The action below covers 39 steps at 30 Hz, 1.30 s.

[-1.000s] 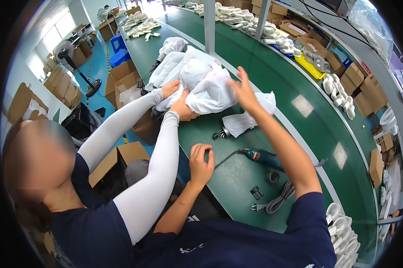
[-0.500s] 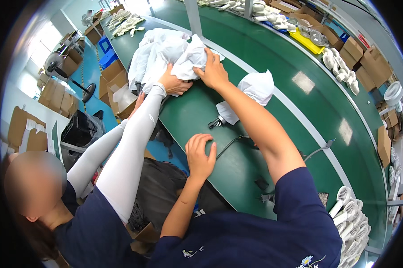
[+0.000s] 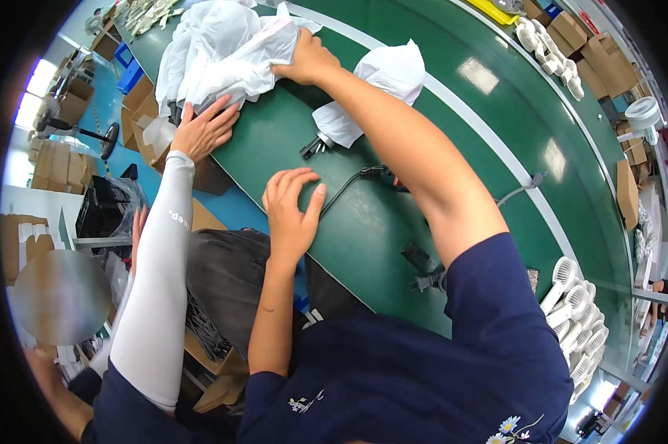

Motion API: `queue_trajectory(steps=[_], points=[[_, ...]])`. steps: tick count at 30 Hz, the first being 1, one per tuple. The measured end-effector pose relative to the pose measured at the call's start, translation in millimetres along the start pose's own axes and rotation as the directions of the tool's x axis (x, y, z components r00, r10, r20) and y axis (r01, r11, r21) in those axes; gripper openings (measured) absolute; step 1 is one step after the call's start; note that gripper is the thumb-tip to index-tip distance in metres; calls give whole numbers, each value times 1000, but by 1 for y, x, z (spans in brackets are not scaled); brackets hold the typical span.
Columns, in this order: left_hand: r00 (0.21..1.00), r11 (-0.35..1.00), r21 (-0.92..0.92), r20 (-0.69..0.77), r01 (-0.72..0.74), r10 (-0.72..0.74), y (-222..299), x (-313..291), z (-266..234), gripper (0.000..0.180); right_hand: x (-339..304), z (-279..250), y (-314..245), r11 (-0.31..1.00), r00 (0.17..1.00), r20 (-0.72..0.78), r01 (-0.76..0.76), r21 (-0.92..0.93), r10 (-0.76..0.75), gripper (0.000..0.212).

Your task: Assembling hand-held hair dryers by connecting internal wiring and using an electric screwdriver to secure components.

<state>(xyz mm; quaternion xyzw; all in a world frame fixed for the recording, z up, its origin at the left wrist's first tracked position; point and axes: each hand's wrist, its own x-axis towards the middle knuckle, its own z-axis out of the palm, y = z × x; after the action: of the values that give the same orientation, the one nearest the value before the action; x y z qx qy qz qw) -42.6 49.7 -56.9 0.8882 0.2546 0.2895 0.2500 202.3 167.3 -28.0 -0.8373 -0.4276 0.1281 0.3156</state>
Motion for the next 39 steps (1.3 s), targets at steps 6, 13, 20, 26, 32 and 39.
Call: queue_trajectory(steps=[6, 13, 20, 26, 32, 39], points=[[994, 977, -209, 90, -35, 55, 27, 30, -3, 31, -25, -56, 1, 967, 973, -140, 202, 152, -182, 102], [958, 958, 17, 20, -286, 286, 62, 65, 33, 49, -156, -221, -21, 804, 973, -139, 232, 547, -185, 46], [925, 965, 254, 378, -61, -41, 2, 134, 57, 49, -251, -236, 12, 772, 942, -101, 321, 549, -320, 32], [767, 675, -476, 605, 563, -213, -7, 122, 2, 35, -289, -257, 97, 903, 940, -307, -254, -346, 146, 38], [813, 280, -765, 529, 580, -243, -9, 51, -46, 36, -312, -241, 213, 560, 595, -145, -798, -222, 791, 64], [789, 88, -821, 505, 564, -350, -48, 2, -54, 29, -325, -197, 246, 473, 673, -185, -273, 838, 717, 15]])
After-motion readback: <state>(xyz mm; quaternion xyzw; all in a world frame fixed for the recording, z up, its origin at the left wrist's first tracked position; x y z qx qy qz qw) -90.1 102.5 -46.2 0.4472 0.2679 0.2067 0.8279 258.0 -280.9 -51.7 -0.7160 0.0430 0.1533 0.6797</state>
